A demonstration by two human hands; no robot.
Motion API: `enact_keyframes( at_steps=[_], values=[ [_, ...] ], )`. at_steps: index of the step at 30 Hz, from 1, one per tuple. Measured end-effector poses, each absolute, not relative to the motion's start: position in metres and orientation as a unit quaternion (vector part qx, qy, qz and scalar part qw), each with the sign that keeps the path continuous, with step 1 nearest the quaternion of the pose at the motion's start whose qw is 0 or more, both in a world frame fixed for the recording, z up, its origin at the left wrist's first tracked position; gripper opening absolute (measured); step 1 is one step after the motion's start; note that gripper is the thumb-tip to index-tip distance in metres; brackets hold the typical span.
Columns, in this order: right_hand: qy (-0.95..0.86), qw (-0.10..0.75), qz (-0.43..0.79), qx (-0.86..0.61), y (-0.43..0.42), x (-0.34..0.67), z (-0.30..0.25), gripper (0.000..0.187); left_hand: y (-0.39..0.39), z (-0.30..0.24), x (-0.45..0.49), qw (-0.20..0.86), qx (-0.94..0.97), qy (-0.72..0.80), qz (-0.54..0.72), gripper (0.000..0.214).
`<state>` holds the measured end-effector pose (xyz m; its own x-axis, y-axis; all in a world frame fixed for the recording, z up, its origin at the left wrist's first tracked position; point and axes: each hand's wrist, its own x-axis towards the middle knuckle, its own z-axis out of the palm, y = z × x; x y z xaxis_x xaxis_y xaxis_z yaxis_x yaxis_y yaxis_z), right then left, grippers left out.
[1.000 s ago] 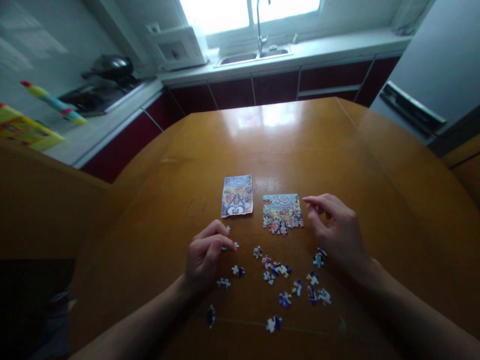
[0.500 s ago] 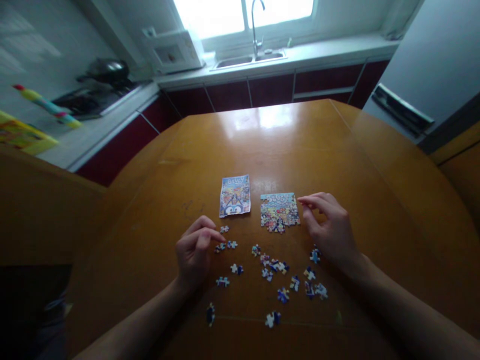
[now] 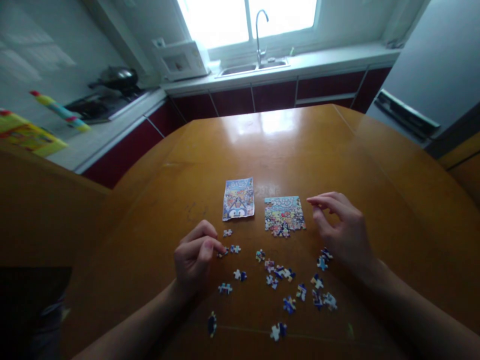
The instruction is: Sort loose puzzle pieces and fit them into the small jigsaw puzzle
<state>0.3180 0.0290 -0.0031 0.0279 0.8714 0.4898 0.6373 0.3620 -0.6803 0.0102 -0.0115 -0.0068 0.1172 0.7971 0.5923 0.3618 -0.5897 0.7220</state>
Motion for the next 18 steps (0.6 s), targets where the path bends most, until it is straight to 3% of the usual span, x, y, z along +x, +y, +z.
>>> enact_keyframes(
  at_steps=[18],
  values=[
    [-0.685, 0.438, 0.152, -0.561, 0.0322, 0.3208, -0.0065, 0.012, -0.004, -0.0111, 0.0019, 0.219, 0.71, 0.429, 0.514, 0.036]
  ],
)
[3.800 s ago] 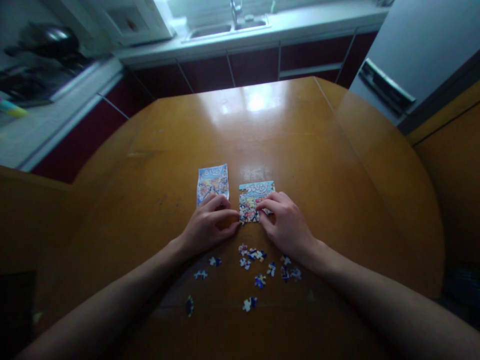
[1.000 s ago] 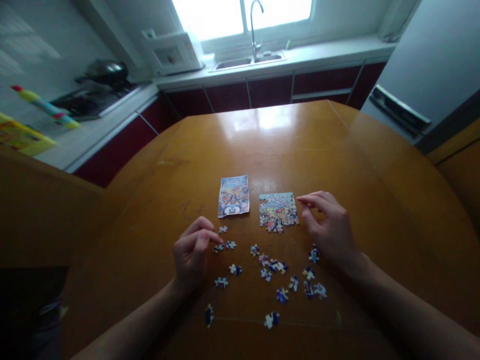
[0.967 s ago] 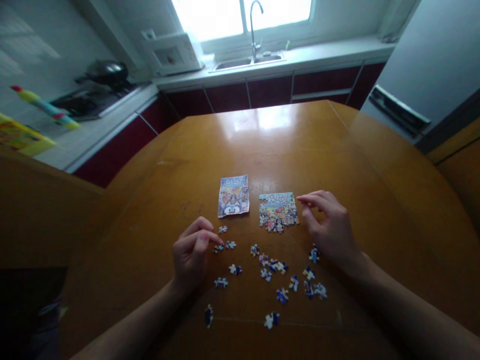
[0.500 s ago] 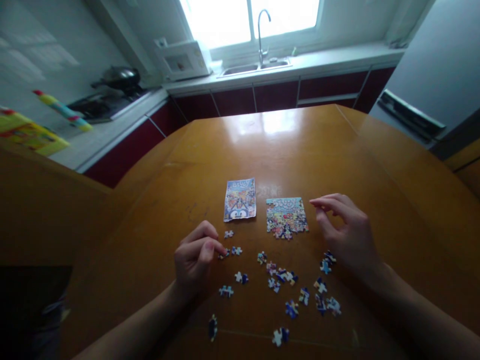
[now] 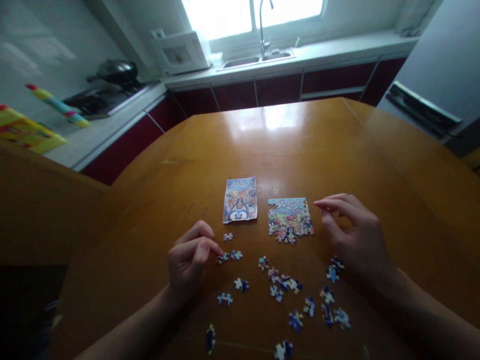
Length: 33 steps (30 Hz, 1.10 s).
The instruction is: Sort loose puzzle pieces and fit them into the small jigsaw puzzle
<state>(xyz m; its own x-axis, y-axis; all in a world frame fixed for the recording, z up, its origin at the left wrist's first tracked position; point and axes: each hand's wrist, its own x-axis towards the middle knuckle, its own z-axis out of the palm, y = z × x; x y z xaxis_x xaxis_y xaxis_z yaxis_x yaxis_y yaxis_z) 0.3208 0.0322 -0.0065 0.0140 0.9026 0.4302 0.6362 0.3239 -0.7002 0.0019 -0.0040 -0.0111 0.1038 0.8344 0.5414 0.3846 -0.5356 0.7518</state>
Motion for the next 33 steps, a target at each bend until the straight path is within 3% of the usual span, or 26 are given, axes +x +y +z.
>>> enact_keyframes(
  at_steps=[33],
  values=[
    [-0.695, 0.46, 0.124, -0.539, 0.0294, 0.3189, 0.0028, 0.013, 0.0009, -0.0117, 0.0019, 0.187, 0.704, 0.452, 0.515, 0.041]
  ],
)
